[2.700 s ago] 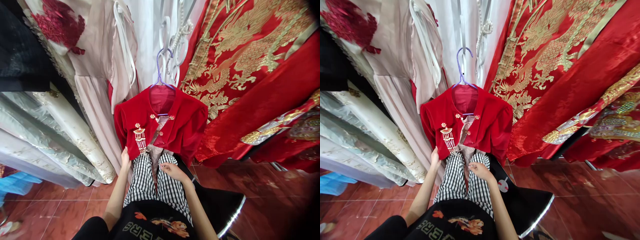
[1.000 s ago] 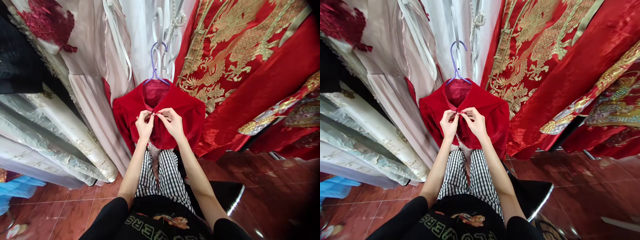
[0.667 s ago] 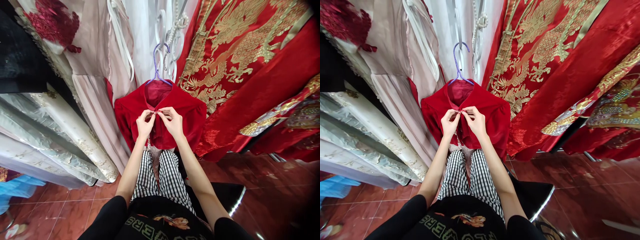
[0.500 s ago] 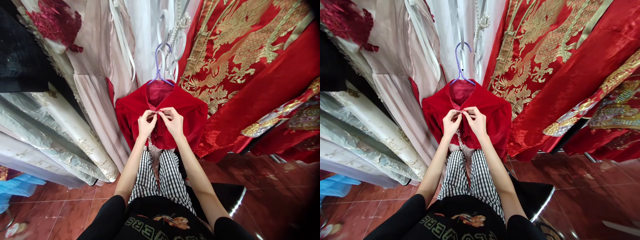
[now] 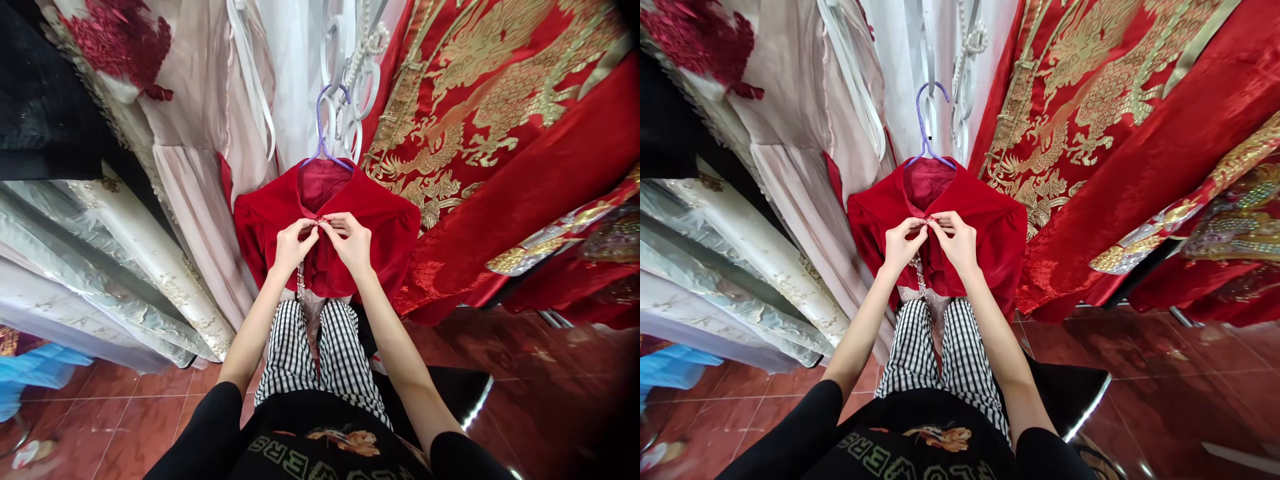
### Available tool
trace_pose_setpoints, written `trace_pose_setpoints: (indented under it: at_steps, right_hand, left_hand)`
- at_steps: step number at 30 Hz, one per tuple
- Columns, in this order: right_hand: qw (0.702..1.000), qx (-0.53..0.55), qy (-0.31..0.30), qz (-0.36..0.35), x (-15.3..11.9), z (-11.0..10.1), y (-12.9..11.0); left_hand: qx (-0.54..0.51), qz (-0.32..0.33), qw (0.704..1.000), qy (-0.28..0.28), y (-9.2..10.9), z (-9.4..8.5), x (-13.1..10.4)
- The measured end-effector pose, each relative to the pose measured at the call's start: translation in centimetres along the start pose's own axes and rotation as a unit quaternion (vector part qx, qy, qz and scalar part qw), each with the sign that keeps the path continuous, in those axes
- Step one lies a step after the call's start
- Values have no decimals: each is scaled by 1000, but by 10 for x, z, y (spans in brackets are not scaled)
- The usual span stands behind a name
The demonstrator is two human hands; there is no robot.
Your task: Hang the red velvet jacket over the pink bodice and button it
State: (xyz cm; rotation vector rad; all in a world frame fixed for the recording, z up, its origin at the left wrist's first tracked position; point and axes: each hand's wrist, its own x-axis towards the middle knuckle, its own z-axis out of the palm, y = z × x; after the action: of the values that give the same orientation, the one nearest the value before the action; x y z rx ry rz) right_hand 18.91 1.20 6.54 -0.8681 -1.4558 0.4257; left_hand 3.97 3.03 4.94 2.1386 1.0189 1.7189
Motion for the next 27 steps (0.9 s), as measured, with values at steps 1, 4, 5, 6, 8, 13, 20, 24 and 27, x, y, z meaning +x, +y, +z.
trace_pose_setpoints:
  at_steps: [1,4,5,6,8,13,20,24,27]
  right_hand:
    - [1000,0,0,-1,0,0,0]
    - [1000,-6,-5,-3,1,-1,0]
    - [1000,-8,-7,-4,1,-2,0]
    - [1000,-10,-8,-6,1,-2,0]
    - [1000,-14,-10,-8,2,-2,0]
    - [1000,-26,-6,-5,1,-3,1]
    - [999,-31,-11,4,2,-2,3]
    - [1000,-28,-7,5,4,-2,3]
    - [1000,-29,-6,7,5,-1,4]
  left_hand:
    - [12,13,1000,-9,0,-2,1]
    - [45,49,997,-34,-2,-7,4]
    - [58,60,996,-40,-3,-8,5]
    - [70,69,994,-44,-3,-9,5]
    - [87,86,991,-50,-5,-11,7]
    - [72,98,990,-65,-6,-14,13]
    - [55,89,989,-101,-9,-17,22]
    - [63,100,986,-114,-10,-18,28]
    - [67,109,984,-127,-12,-19,32]
